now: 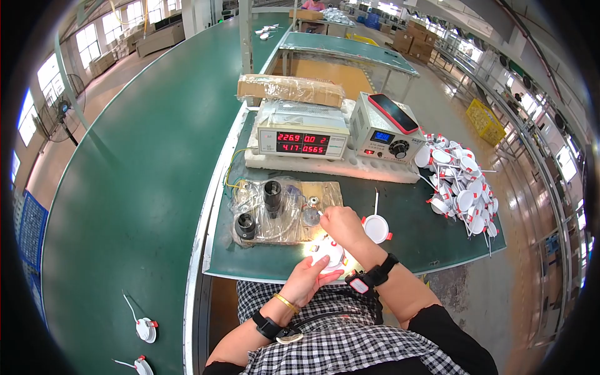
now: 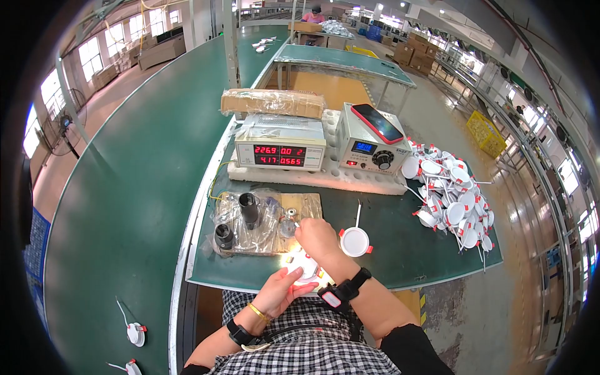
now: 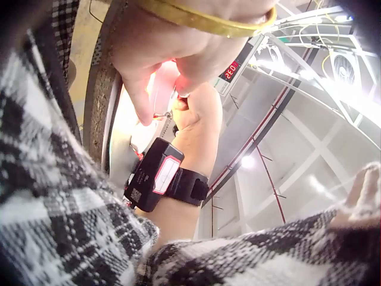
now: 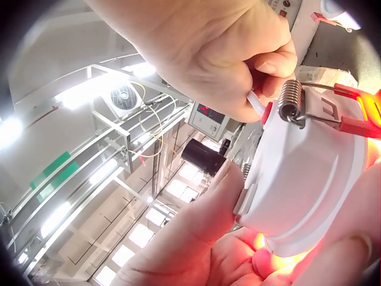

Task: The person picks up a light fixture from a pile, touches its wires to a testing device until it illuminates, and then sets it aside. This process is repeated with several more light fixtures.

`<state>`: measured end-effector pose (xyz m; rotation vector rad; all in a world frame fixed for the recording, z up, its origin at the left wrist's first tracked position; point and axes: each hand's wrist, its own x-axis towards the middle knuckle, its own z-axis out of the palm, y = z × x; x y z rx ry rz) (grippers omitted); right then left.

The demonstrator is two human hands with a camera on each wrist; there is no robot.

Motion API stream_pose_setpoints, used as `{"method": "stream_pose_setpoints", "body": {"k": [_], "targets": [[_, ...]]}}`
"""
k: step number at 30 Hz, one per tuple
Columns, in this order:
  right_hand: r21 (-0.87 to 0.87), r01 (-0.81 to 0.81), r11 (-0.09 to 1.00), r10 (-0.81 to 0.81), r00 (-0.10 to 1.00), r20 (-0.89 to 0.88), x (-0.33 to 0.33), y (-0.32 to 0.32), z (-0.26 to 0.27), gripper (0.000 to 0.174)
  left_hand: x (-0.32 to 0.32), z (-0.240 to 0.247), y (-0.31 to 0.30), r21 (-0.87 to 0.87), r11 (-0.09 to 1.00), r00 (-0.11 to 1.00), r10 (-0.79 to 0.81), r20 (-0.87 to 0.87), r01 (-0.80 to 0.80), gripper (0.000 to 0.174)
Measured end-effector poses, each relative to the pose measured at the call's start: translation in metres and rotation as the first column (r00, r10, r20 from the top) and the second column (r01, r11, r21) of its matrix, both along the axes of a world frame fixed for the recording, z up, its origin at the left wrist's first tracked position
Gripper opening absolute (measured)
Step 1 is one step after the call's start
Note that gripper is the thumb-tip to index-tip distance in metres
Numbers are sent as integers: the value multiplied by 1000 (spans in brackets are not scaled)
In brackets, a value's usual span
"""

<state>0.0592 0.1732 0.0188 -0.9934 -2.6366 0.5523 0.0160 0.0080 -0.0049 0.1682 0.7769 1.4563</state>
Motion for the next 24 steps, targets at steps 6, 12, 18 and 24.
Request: {"method": "stream_pose_setpoints", "body": {"k": [6, 12, 18, 24], "targets": [[-15, -7, 1000, 8, 1000, 21, 0, -2, 5, 23, -1, -2, 1, -1, 1000, 1000, -19, -1, 19, 36], [-60, 8, 998, -22, 973, -229, 13, -24, 36, 24, -4, 9, -9, 171, 985, 996, -43, 84, 28, 43], [-55, -46, 997, 25, 941, -338, 20, -33, 51, 20, 1, 14, -13, 222, 970, 993, -85, -78, 100, 40], [24, -90, 996, 93, 917, -389, 26, -39, 59, 17, 4, 18, -13, 201, 974, 968, -53, -246, 104, 48]]}}
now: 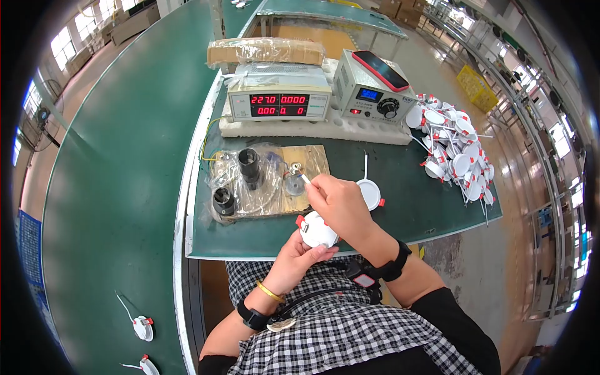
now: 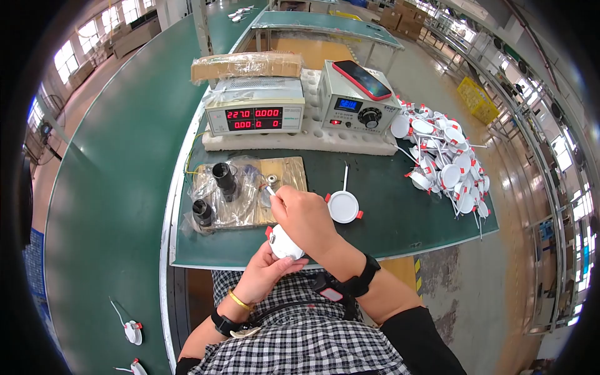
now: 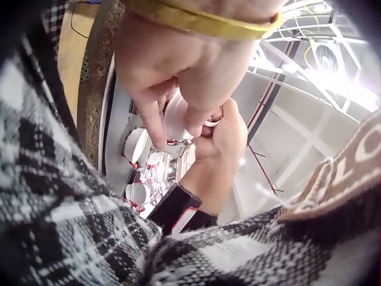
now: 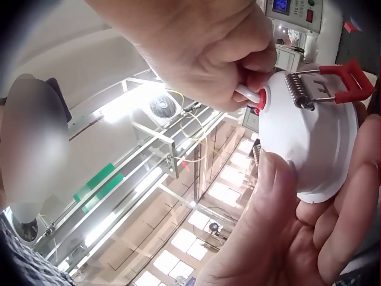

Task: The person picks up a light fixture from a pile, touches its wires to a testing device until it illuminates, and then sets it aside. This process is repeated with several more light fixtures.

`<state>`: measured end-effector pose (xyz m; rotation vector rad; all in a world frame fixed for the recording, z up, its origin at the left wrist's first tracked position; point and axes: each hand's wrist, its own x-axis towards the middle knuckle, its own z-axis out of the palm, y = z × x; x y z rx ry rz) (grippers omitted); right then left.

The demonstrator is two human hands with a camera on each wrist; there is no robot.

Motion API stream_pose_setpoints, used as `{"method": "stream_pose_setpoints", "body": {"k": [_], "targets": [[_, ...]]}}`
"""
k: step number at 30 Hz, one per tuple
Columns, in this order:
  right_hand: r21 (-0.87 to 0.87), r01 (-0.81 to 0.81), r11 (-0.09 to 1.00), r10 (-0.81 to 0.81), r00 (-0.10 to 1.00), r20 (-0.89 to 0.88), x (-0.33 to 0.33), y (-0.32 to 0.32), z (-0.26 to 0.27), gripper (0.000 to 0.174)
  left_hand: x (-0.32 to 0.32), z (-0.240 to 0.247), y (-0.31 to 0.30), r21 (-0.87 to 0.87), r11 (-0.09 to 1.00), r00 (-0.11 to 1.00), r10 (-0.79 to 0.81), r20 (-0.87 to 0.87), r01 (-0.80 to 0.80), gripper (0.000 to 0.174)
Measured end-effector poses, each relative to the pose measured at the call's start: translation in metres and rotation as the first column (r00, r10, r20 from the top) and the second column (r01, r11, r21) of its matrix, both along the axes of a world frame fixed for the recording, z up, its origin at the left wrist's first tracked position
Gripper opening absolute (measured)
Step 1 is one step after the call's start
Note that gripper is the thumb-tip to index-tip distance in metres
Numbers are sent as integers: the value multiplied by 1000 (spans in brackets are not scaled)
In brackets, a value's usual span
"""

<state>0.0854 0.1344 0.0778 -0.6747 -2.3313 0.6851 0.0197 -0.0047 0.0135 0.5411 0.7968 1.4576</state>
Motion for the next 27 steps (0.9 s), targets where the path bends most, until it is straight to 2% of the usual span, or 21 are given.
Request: {"method": "stream_pose_setpoints", "body": {"k": [19, 21, 22, 24, 27], "targets": [[-5, 23, 1000, -23, 1000, 4, -4, 2, -4, 17, 0, -2, 4, 0, 1000, 1000, 2, 24, -2, 45], [-14, 47, 999, -44, 983, 177, -5, 9, -9, 19, 0, -5, 5, -16, 1000, 999, -17, 50, 18, 42], [-9, 44, 999, -42, 984, 172, -6, 14, -14, 19, -1, -8, 6, -11, 1000, 999, -14, 45, 14, 42], [1, 76, 997, -71, 934, 350, -10, 24, -27, 21, 0, -14, 8, -74, 997, 980, -3, 200, 19, 41], [-49, 101, 994, -70, 899, 432, -18, 33, -37, 24, -3, -18, 10, -100, 995, 961, 29, 276, -1, 43]]}}
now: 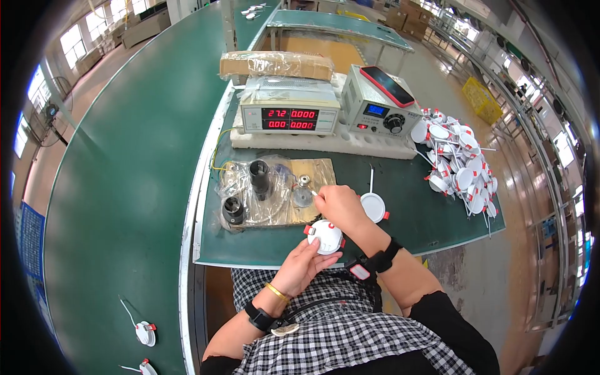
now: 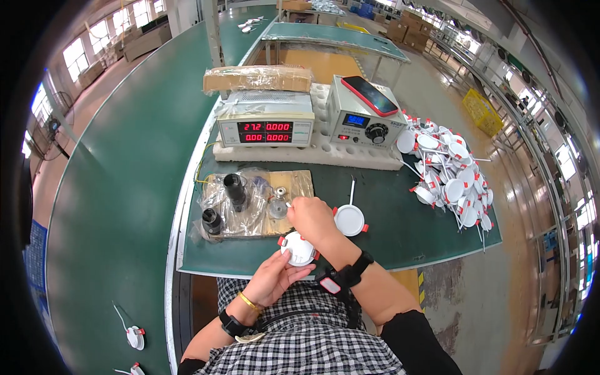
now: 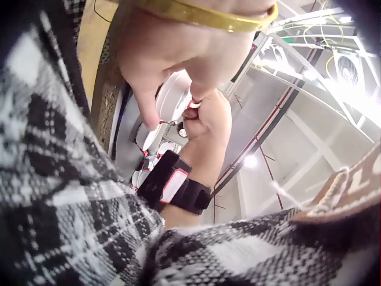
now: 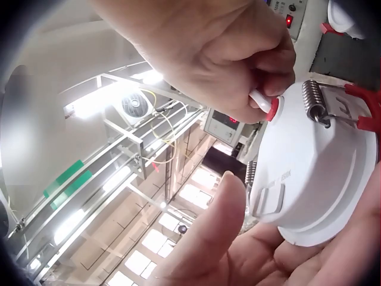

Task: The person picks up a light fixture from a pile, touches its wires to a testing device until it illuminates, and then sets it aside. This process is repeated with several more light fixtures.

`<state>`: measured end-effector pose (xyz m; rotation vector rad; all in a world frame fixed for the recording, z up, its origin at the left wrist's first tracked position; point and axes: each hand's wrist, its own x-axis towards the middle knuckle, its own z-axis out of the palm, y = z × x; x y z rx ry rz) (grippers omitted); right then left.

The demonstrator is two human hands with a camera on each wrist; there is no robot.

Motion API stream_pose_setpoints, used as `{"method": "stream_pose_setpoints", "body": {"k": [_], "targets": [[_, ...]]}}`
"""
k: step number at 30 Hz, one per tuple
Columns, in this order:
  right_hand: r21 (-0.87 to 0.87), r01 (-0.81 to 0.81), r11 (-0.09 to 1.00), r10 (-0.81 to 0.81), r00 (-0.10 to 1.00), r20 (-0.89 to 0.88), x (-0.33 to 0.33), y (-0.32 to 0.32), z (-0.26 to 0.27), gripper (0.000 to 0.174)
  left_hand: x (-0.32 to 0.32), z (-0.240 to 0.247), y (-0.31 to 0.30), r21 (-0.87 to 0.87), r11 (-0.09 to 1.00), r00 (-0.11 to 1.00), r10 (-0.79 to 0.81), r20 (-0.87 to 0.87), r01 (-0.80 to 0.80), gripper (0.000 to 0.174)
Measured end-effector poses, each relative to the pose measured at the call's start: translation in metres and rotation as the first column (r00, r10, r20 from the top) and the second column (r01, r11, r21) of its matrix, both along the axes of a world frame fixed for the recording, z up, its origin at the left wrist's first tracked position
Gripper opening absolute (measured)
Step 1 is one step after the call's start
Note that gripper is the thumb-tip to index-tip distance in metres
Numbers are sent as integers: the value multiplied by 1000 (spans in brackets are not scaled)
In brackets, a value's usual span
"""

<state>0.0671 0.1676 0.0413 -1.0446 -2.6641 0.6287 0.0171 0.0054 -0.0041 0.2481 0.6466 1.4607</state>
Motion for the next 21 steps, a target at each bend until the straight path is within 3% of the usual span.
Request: {"method": "stream_pose_setpoints", "body": {"k": [5, 9, 19, 21], "targets": [[25, 5, 1000, -5, 1000, -14, -7, 10, -13, 24, 0, 5, 2, -71, 997, 999, 46, 27, -44, 39], [-15, 5, 1000, -4, 998, 65, -9, 7, -4, 24, 2, 4, 1, -41, 997, 997, 67, 36, -65, 39], [18, 30, 999, -32, 996, 79, -4, 10, -15, 26, 3, 1, 2, -44, 998, 997, 55, 52, -53, 39], [0, -92, 996, 92, 992, -90, 2, 10, -7, 29, -2, 2, -7, -70, 997, 998, 47, 42, -44, 39]]}}
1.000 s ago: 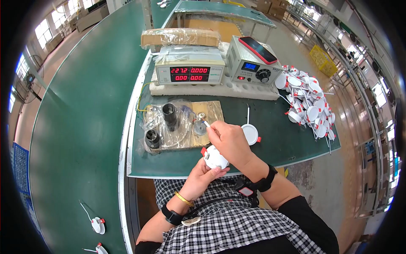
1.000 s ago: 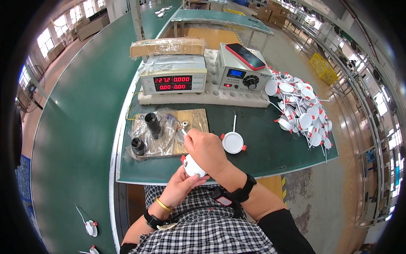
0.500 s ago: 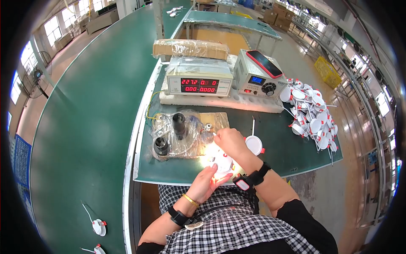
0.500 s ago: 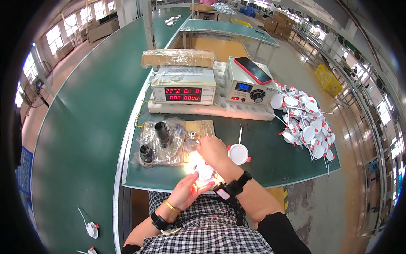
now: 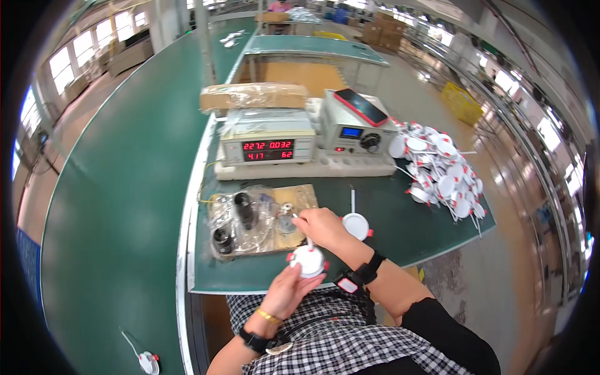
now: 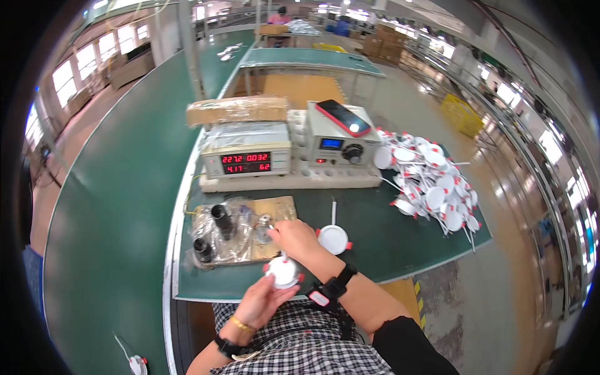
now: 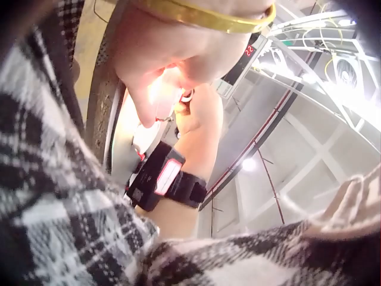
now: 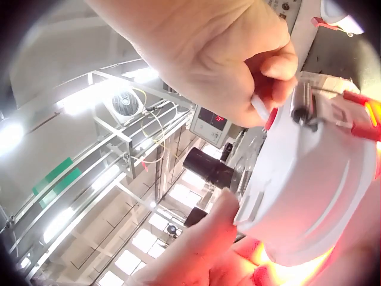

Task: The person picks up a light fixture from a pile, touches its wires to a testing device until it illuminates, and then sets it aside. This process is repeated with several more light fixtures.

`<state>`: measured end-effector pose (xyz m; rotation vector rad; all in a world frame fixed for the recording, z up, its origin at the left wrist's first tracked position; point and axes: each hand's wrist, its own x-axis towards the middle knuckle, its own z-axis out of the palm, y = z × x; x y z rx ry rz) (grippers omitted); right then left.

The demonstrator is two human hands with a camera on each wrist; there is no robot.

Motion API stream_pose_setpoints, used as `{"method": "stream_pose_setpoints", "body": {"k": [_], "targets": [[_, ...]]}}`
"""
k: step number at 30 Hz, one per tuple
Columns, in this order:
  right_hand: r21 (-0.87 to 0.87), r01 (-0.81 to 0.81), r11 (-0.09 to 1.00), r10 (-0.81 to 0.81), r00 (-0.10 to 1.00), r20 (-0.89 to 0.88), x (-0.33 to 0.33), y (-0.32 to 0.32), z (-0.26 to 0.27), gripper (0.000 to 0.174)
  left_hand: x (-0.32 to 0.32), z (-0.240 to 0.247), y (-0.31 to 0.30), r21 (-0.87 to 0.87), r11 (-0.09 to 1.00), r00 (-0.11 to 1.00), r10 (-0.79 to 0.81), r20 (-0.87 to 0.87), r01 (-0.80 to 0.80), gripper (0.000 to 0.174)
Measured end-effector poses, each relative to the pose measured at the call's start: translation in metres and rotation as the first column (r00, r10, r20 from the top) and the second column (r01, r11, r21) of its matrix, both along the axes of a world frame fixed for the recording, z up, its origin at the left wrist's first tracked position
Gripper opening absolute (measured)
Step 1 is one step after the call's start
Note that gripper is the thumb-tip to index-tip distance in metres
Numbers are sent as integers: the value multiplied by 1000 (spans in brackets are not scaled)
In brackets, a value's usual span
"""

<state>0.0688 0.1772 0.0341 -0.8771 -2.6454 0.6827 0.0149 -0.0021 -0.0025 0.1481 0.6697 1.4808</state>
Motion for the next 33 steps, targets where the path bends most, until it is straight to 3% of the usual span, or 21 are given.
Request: {"method": "stream_pose_setpoints", "body": {"k": [3, 5, 6, 8, 9, 10, 11, 13, 14, 16, 18, 19, 20, 21, 22, 23, 26, 27, 29, 33], "targets": [[143, 212, 967, -201, 976, -89, 22, 30, 9, 32, -17, 12, -39, 13, 993, 987, 117, -107, -116, 43], [283, 351, 893, -381, 923, 59, 42, 64, 5, 29, -39, 20, -79, -42, 953, 949, 293, -118, -299, 43], [334, 360, 871, -431, 887, 168, 53, 75, 4, 32, -51, 17, -100, 55, 915, 901, 403, -159, -399, 44], [268, 370, 889, -444, 840, 312, 67, 93, -6, 37, -72, 9, -138, 168, 736, 708, 677, -202, -656, 45], [205, 381, 902, -432, 813, 389, 71, 100, -11, 37, -83, 3, -161, 303, 648, 624, 759, -185, -699, 45], [206, 383, 901, -434, 812, 390, 72, 107, -14, 37, -81, 11, -166, 97, 365, 336, 913, -233, -926, 44], [131, 379, 916, -397, 810, 431, 72, 114, -17, 35, -67, 60, -161, 97, 437, 391, 869, -304, -894, 43], [48, 375, 926, -352, 810, 469, 71, 114, -18, 34, -89, 2, -214, 18, 554, 552, 825, 123, -832, 44], [77, 306, 949, -306, 836, 455, 71, 112, -16, 31, -86, -1, -207, 19, 552, 550, 827, 120, -834, 44], [113, 222, 968, -249, 865, 435, 67, 102, -3, 28, -76, -3, -185, 23, 641, 606, 737, -300, -767, 42], [-302, 102, 948, -89, 994, 58, 69, 73, 24, 22, -66, 15, -138, 6, 734, 636, 591, -496, -679, 30], [-303, 86, 949, -70, 996, 62, 68, 58, 31, 22, -62, 27, -113, 22, 781, 613, 507, -606, -624, 25], [-510, -2, 860, -28, 998, -50, 67, 42, 37, 19, -58, 39, -87, 32, 811, 580, 445, -682, -585, 23], [-683, -106, 723, -12, 986, -166, 65, 26, 40, 16, -53, 57, -64, 116, 862, 493, 387, -779, -493, 23], [-706, -163, 690, 7, 976, -218, 64, 11, 43, 16, -57, 57, -43, 250, 906, 374, 375, -848, -342, 24], [-726, -219, 652, 23, 963, -269, 63, -3, 44, 15, -56, 67, -22, 361, 907, 111, 391, -914, -218, 30], [-731, -248, 636, 24, 953, -303, 59, -28, 43, 14, -47, 92, 26, 550, 835, -350, 523, -777, 28, 40], [-727, -269, 632, 34, 947, -321, 60, -33, 41, 13, -48, 92, 32, 539, 842, -348, 514, -784, 28, 40], [-738, -258, 624, 4, 945, -327, 59, -43, 50, 13, -47, 84, 42, 541, 833, -455, 529, -716, 117, 39], [-729, -220, 648, -52, 942, -330, 57, -52, 51, 14, -44, 85, 42, 544, 838, -471, 498, -728, 45, 36]]}}
